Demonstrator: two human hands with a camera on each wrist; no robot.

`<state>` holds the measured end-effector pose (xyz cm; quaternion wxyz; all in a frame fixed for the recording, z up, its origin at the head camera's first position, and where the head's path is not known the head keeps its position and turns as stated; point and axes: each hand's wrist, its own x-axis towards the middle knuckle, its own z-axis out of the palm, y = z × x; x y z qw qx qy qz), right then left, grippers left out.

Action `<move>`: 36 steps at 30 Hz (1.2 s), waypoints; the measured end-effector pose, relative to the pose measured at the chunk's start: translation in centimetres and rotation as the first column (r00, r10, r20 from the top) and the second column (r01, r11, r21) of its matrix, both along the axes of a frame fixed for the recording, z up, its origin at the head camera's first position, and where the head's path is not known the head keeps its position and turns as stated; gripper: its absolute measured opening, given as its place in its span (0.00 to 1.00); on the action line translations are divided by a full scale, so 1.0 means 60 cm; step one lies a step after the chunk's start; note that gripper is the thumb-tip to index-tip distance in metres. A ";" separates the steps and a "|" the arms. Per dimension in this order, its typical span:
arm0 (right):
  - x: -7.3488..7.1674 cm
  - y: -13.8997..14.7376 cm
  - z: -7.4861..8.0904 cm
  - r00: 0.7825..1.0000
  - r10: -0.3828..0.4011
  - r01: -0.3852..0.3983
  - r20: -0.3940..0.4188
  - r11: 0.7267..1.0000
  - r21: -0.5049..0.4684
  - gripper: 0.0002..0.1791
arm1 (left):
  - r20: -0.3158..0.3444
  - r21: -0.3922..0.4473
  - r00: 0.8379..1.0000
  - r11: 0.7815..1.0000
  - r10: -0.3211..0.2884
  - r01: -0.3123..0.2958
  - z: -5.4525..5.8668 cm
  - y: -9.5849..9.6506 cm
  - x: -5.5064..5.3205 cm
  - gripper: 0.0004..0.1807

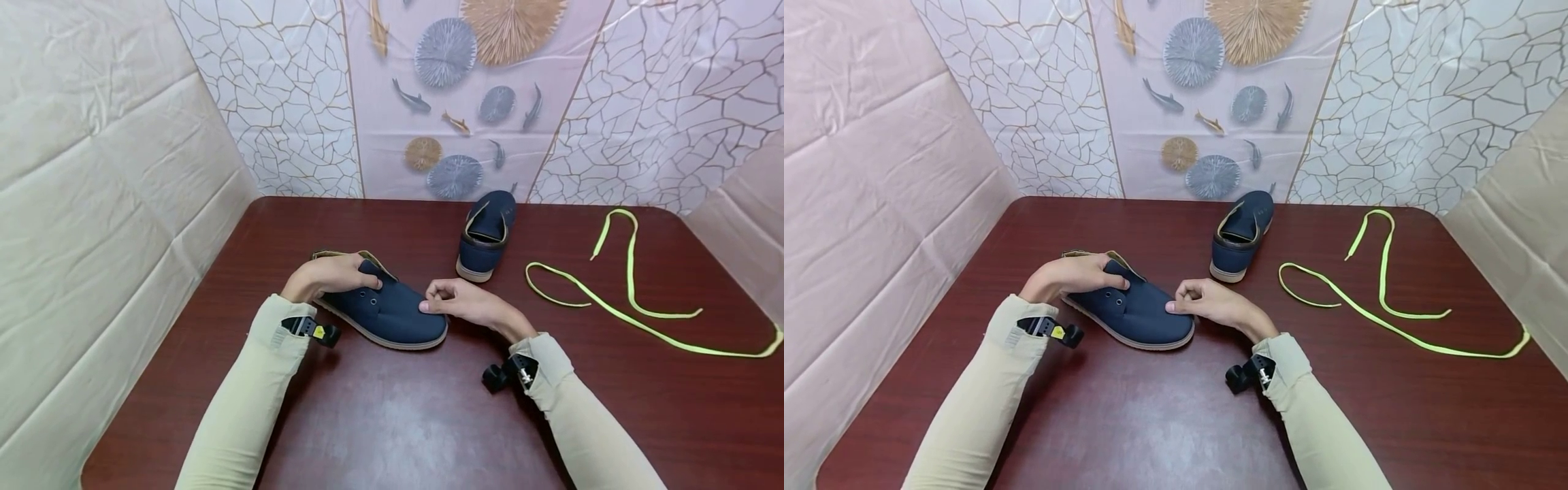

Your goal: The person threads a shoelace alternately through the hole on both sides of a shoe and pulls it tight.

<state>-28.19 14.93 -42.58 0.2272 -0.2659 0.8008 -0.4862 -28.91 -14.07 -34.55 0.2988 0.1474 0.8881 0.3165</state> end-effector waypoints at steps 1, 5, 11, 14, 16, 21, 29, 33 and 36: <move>0.000 0.001 0.000 1.000 0.000 0.000 -0.001 1.000 -0.002 0.09 | 0.001 0.017 1.000 1.000 -0.007 0.007 -0.001 0.001 0.000 0.14; 0.001 0.004 0.000 1.000 0.001 -0.001 0.007 1.000 -0.007 0.09 | 0.015 0.092 1.000 0.996 0.011 -0.013 -0.005 0.004 -0.003 0.13; -0.002 0.009 0.002 0.998 -0.011 0.010 0.055 1.000 0.015 0.10 | 0.112 0.246 0.990 0.963 0.086 -0.111 -0.014 -0.002 -0.007 0.12; -0.006 0.016 0.003 0.996 -0.032 0.028 0.080 0.999 0.045 0.13 | 0.189 0.332 0.978 0.931 0.092 -0.152 -0.017 -0.001 -0.004 0.13; -0.009 0.021 0.004 0.994 -0.047 0.041 0.099 0.997 0.063 0.14 | 0.241 0.379 0.966 0.907 0.097 -0.186 -0.020 0.002 -0.002 0.14; -0.016 0.045 0.012 0.989 -0.072 0.064 0.128 0.996 0.065 0.17 | 0.320 0.471 0.942 0.845 0.103 -0.252 -0.024 0.019 0.001 0.16; -0.024 0.092 0.037 0.977 -0.062 0.045 0.204 0.995 0.088 0.27 | 0.385 0.563 0.913 0.750 0.136 -0.348 -0.021 0.066 0.009 0.13; -0.024 0.110 0.044 0.971 -0.039 0.003 0.237 0.989 0.151 0.28 | 0.342 0.562 0.934 0.774 0.104 -0.292 -0.019 0.082 0.018 0.15; -0.025 0.120 0.045 0.962 -0.042 -0.002 0.268 0.987 0.160 0.28 | 0.304 0.566 0.951 0.793 0.053 -0.225 -0.019 0.086 0.022 0.14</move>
